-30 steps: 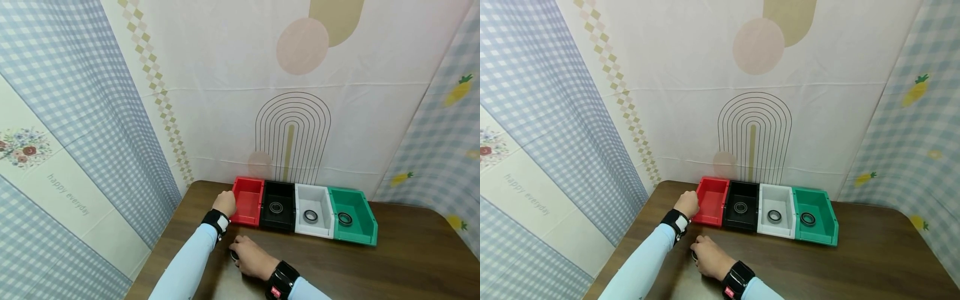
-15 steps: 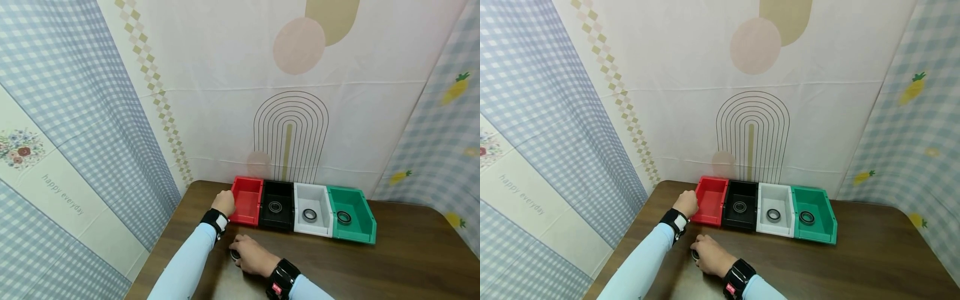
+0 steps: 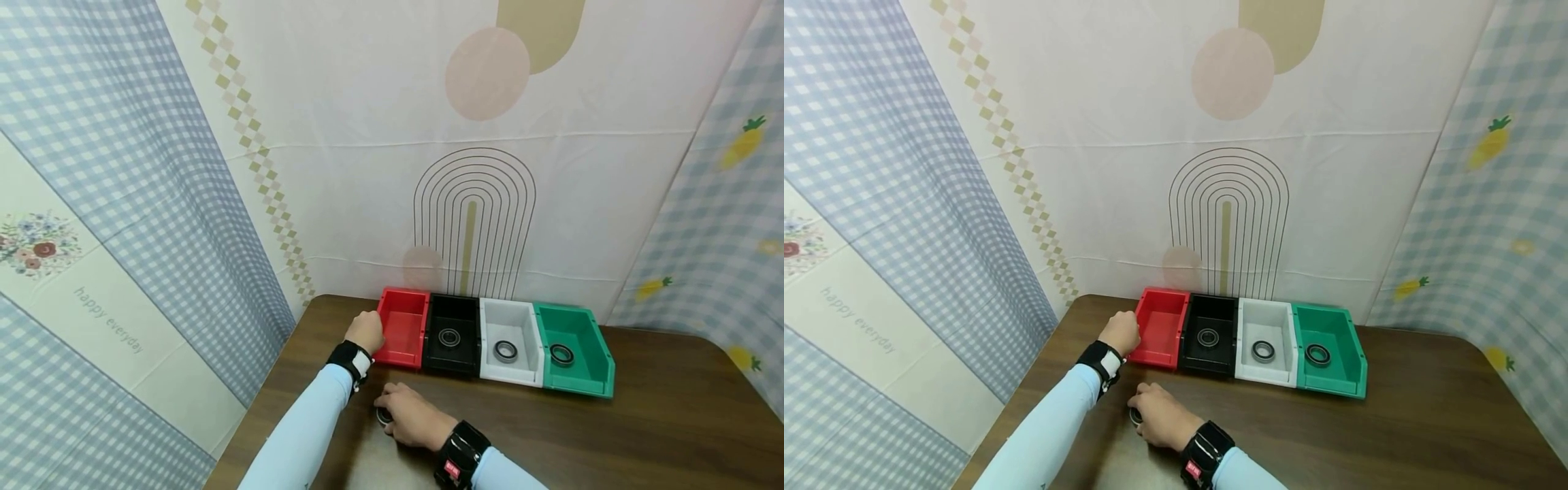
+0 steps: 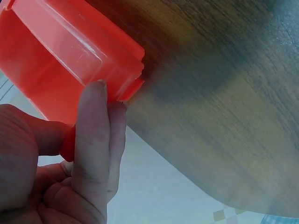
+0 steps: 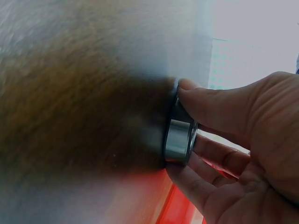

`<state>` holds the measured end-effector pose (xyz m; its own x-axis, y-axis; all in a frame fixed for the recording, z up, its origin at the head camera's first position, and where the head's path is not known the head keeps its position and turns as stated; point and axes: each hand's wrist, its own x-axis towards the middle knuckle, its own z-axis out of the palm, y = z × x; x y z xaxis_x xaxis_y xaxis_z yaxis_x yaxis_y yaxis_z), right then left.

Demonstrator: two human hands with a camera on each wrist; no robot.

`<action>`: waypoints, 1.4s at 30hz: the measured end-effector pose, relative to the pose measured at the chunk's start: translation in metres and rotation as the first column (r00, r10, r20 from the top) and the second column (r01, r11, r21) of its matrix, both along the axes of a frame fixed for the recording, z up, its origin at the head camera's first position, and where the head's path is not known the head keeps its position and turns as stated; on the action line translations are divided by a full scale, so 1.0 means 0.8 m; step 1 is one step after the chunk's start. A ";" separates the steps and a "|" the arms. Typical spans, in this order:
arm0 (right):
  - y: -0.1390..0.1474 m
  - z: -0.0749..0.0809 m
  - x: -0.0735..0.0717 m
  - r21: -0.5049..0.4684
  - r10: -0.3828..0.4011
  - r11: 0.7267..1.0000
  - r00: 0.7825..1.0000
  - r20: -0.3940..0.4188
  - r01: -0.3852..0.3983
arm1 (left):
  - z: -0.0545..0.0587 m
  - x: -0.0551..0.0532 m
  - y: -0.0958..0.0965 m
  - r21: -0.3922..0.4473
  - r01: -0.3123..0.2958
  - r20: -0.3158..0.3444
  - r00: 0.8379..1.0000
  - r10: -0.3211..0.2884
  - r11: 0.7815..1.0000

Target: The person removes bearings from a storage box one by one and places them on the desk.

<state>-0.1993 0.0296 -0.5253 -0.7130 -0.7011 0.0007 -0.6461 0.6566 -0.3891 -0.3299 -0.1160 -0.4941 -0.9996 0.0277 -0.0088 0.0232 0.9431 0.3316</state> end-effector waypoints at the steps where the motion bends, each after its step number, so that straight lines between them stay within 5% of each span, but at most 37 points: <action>1: 0.002 -0.014 -0.005 -0.008 0.017 1.000 0.999 -0.029 -0.018 | 0.000 0.000 0.000 -0.002 -0.002 0.001 1.000 0.002 1.000; 7: 0.000 -0.012 -0.004 -0.006 0.016 1.000 0.999 -0.049 -0.016 | 0.002 -0.001 0.000 -0.010 -0.008 0.003 1.000 0.008 1.000; 8: -0.002 0.001 0.000 0.001 -0.002 1.000 1.000 -0.021 0.002 | 0.002 -0.001 0.000 -0.011 -0.006 0.002 1.000 0.006 1.000; 42: -0.004 0.001 0.004 0.048 -0.040 0.998 0.999 0.002 0.040 | -0.003 0.003 0.003 -0.041 -0.008 -0.032 0.999 0.006 0.999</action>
<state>-0.1958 0.0263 -0.5246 -0.7404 -0.6712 -0.0347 -0.6178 0.7000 -0.3582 -0.3273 -0.1138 -0.4962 -0.9995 0.0211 0.0219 0.0266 0.9562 0.2914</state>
